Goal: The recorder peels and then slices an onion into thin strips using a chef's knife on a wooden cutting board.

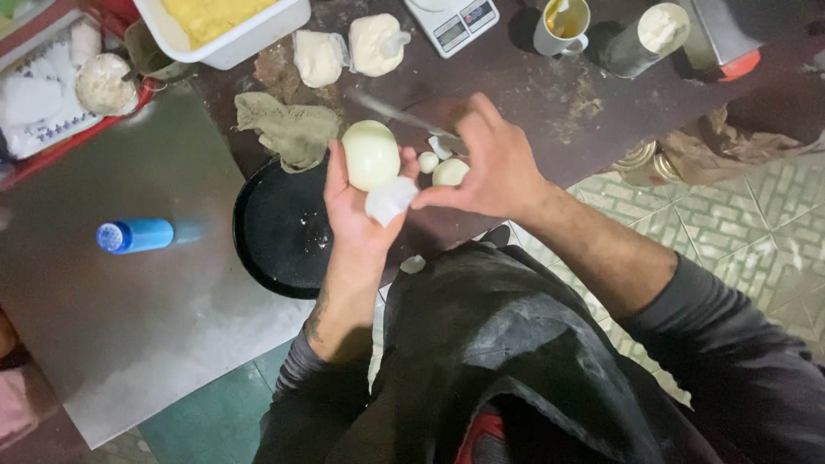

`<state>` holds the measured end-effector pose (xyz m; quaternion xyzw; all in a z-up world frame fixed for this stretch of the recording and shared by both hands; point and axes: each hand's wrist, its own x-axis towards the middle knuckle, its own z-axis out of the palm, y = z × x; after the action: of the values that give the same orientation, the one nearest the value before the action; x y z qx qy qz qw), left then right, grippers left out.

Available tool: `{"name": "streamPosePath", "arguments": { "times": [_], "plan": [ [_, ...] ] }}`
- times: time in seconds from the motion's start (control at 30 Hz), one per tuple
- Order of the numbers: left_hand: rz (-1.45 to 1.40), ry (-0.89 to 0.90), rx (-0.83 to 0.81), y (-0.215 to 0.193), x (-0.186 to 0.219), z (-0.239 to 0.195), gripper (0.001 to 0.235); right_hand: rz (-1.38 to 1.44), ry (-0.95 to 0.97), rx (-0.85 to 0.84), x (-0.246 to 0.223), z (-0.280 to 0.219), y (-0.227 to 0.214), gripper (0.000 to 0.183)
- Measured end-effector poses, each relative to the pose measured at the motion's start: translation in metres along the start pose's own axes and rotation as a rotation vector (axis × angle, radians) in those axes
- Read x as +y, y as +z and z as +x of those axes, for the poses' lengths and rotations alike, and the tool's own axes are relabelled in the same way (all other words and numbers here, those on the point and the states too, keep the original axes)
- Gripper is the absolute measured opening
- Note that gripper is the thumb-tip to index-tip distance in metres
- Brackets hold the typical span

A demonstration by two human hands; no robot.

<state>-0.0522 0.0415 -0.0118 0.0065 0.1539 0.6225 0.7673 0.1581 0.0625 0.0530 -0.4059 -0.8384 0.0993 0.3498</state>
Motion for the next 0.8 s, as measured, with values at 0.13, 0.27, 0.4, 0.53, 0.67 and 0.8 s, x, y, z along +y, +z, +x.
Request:
{"name": "streamPosePath", "arguments": {
  "times": [0.13, 0.27, 0.4, 0.53, 0.67, 0.8],
  "plan": [
    [-0.083, -0.207, -0.158, 0.001, -0.018, 0.004, 0.057, -0.062, -0.065, 0.029, -0.008, 0.002, 0.004, 0.078],
    [-0.154, -0.222, -0.039, 0.01, -0.024, -0.001, 0.048, -0.056, -0.088, 0.103, -0.015, 0.002, 0.005, 0.063],
    [-0.183, -0.194, -0.004, 0.003, -0.025, 0.001, 0.047, -0.042, -0.091, 0.094, -0.013, -0.001, 0.006, 0.058],
    [-0.09, -0.113, 0.036, 0.009, -0.028, 0.0, 0.047, -0.036, -0.069, -0.021, -0.011, -0.007, 0.011, 0.054],
    [-0.121, -0.098, 0.002, 0.002, -0.028, -0.001, 0.049, -0.026, -0.071, -0.032, -0.013, -0.01, 0.012, 0.046],
    [-0.025, -0.038, 0.004, -0.001, -0.029, -0.004, 0.05, 0.032, 0.032, -0.054, -0.001, -0.016, 0.012, 0.046]
  ]
}}
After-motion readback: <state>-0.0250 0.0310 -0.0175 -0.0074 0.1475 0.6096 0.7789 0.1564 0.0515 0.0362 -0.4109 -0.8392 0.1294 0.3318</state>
